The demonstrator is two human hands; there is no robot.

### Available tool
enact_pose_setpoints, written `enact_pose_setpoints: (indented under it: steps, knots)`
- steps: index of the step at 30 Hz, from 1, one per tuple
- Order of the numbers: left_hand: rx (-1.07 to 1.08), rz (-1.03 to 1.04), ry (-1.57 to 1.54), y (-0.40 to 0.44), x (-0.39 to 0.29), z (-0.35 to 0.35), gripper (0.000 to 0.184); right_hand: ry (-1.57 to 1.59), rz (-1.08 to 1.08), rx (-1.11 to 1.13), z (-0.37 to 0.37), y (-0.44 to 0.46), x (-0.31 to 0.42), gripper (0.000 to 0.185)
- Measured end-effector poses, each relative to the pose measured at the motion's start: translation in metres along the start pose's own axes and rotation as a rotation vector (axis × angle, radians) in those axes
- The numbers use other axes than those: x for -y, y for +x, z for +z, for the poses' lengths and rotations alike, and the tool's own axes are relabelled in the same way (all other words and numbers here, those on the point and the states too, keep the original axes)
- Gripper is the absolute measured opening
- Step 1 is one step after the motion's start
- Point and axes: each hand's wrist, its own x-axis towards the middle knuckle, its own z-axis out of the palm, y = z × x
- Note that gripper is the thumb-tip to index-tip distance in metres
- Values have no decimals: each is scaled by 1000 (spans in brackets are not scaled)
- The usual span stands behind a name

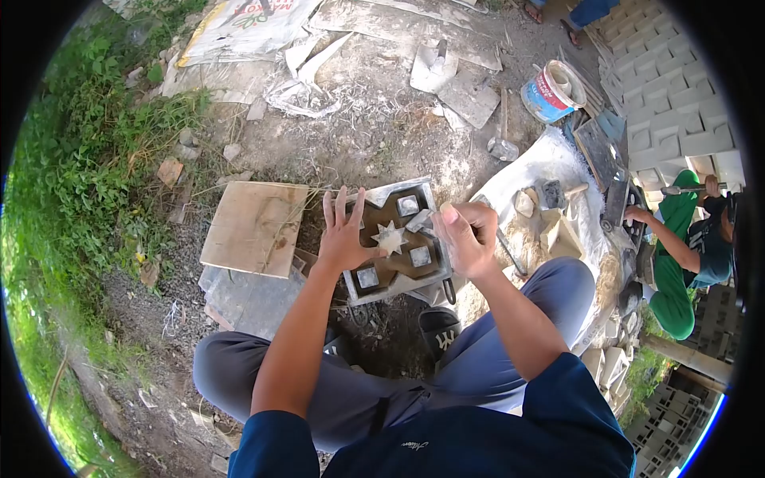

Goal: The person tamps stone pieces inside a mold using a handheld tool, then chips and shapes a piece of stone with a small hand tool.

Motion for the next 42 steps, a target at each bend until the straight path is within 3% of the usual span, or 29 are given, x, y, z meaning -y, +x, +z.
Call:
enact_pose_setpoints:
  steps: [4,7,11,15,17,19,20,24,29,31,37,39,42]
  knots:
    - [-30,20,-23,4,-3,-2,137,51,118,-147,4,11,-18,53]
    - [-22,15,6,4,-2,-3,138,-37,42,-44,2,4,9,52]
    - [4,-2,-23,4,-7,-7,139,-88,81,-104,0,6,-29,52]
    - [9,-16,6,5,-6,-6,139,297,81,-84,-2,8,-1,52]
    - [19,-13,-22,0,-4,-5,139,336,49,-46,-2,2,-7,53]
    - [11,-6,-16,4,-6,-6,138,-3,120,-80,-1,5,-21,53]
    - [6,-3,-25,4,-7,-6,138,147,157,-118,-2,13,-23,53]
    - [-3,-1,4,5,-3,-1,139,169,11,4,-2,6,10,55]
    - [-21,24,-42,5,-6,0,139,16,136,-67,0,9,-19,56]
    - [-56,30,27,6,-2,2,139,167,147,26,-3,12,-4,55]
    - [6,14,-20,5,-8,-6,141,-182,118,99,-3,12,-5,56]
    - [11,-10,-14,6,-7,-4,141,137,236,91,-5,19,-5,58]
    - [-14,11,18,5,-1,0,141,133,144,183,-11,10,7,60]
